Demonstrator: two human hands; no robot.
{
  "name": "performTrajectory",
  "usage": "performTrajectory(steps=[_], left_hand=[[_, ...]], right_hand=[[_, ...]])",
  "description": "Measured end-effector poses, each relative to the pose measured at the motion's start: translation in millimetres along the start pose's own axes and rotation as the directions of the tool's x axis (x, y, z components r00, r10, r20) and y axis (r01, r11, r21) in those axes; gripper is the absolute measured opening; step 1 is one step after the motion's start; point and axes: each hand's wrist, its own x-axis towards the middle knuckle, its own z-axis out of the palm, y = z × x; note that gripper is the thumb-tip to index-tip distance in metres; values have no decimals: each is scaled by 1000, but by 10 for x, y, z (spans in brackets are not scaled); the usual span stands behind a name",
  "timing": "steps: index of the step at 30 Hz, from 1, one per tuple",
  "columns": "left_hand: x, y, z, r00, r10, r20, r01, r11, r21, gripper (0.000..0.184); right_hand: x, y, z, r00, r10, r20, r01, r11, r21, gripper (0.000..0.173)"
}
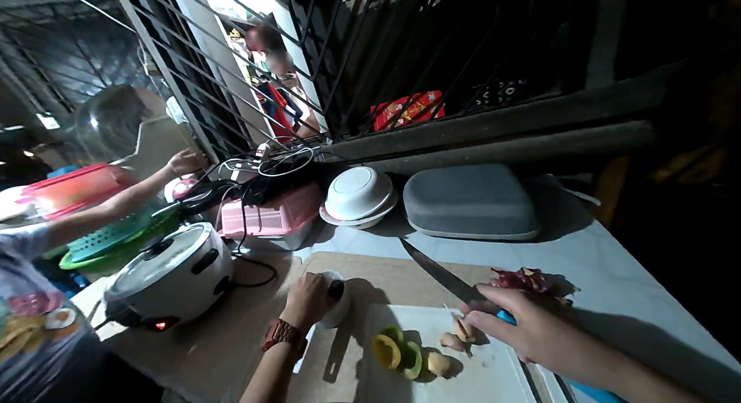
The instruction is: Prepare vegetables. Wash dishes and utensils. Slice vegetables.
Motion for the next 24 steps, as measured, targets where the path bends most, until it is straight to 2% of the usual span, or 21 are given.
performTrajectory(steps=[8,14,17,24], left_hand=[[80,-16,-4,999,43,28,-45,996,78,41],[96,-11,17,996,93,15,-94,995,40,38],[93,-12,10,998,62,12,-62,998,5,42],[40,-41,-63,998,55,18,-55,998,9,35]], right_hand=[[-10,-3,12,1000,4,14,-4,1000,18,24],[-13,-14,15,1000,6,21,-5,999,-37,28],[-21,-36,4,1000,15,27,-14,999,-37,28],[-10,-32,-1,1000,15,20,-14,999,-53,28]])
